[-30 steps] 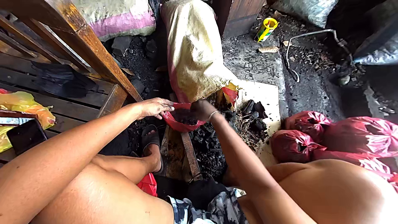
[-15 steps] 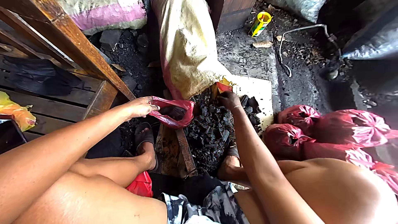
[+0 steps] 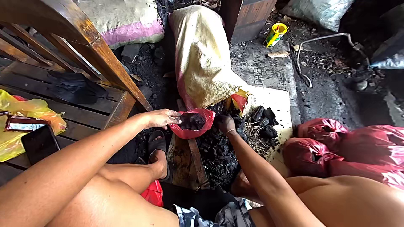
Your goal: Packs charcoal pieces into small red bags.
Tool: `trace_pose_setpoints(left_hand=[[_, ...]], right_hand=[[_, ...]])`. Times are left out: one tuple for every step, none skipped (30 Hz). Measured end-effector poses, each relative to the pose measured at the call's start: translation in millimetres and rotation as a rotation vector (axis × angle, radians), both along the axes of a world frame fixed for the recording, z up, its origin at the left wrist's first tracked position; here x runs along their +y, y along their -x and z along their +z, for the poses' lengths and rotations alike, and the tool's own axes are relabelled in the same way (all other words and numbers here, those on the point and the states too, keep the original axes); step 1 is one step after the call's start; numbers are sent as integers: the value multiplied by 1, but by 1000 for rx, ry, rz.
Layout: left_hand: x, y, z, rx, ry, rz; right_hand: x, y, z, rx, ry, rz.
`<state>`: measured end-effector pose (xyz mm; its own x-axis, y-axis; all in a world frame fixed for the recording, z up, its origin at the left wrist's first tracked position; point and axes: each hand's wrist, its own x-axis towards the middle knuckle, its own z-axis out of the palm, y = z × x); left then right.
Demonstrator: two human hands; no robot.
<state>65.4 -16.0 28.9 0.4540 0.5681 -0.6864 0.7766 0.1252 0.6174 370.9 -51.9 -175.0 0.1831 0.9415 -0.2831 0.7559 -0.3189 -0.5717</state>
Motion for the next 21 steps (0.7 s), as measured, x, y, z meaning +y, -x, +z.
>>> trace_pose_setpoints(left_hand=[[0,2,-2,-13,1,16],[0,4,-4,-27,1,29],[1,6,-7,-41,-3,39],[3,7,-9,-54,-8,44],[3,8,-10,-65,-12,52],[3,8,-10,-70,-17,58],[4,7,-10,-69,-22,63],[5,6,-10,-62,-30,64],[6,5,-10,-50,-40,64],[7,3,-9,-35,-53,63],[7,2,-8,-20,-63,66],[6,1,-6,-17,-69,72],[5,0,-5,-25,-68,75],[4,-1,-3,-42,-59,78],[3,-1,-1,-56,-48,79],[3,-1,0,-66,-37,75],[3,-1,1,-71,-33,69],[2,-1,1,-71,-31,65],[2,-2,2,-66,-31,63],[2,-3,3,-57,-30,63],[2,-4,3,-42,-26,64]], right_hand=[[3,-4,10,93,-102,-40],[7,-8,20,172,-212,-51],[13,-12,31,232,-333,-38],[18,-14,46,292,-434,-6],[21,-13,62,359,-519,53],[23,-11,77,433,-572,146],[23,-7,92,502,-572,260],[23,-1,105,549,-529,377],[21,6,117,568,-462,486],[19,15,124,573,-395,578],[17,26,129,572,-336,643],[14,38,131,557,-292,679],[10,51,130,504,-254,691],[7,62,127,419,-197,691],[7,73,119,331,-141,688],[8,83,108,263,-87,686],[10,91,96,232,-52,673],[11,99,86,229,-23,653],[13,105,76,249,-16,630],[14,111,67,282,-30,608],[14,117,61,318,-48,584]])
